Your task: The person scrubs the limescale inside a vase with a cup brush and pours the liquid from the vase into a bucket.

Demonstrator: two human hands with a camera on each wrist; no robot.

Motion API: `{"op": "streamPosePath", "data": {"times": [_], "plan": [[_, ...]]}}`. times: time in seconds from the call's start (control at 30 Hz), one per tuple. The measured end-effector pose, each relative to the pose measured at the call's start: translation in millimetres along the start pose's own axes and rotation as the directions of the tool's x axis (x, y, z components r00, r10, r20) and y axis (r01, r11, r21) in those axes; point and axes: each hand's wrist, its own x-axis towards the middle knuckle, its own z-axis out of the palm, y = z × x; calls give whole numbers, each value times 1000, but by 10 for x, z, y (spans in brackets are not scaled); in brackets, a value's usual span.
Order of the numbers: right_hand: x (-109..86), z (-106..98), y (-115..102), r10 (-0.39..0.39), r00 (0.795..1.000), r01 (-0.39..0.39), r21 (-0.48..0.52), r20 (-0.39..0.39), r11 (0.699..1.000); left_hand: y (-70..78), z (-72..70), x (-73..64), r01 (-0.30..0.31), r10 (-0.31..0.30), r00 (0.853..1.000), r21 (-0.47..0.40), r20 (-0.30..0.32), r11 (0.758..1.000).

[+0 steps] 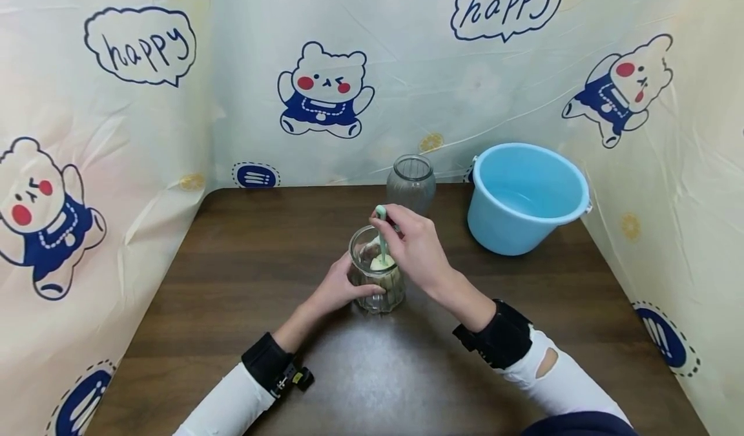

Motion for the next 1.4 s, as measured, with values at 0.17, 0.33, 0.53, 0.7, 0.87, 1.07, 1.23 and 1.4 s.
{"op": "streamPosePath", "data": {"times": [0.17,0.33,0.53,0.7,0.87,1.07,1.23,1.4], "plan": [[39,-54,77,14,999,-13,7,-40,1000,31,-10,-19,0,0,1000,-6,0,1000],[54,-39,145,15,998,-14,25,-57,1000,-202,53,39,18,-18,1000,9,-7,1000],[-13,126,142,-2,999,3,37,-43,999,-253,45,66,22,-22,1000,8,9,1000],[-20,154,95,-4,999,6,54,-35,999,-262,59,56,31,-31,999,-12,21,999],[-12,115,78,20,1000,-18,89,-19,996,-259,72,49,28,-28,999,-26,17,999],[-72,171,120,78,997,-79,88,13,993,-259,51,54,25,-25,999,-16,22,1000],[-136,227,162,110,991,-116,84,74,990,-95,-7,17,-7,8,1000,-39,22,999],[-124,169,154,84,993,-90,75,81,993,-142,15,25,-13,13,1000,-31,23,999]]}}
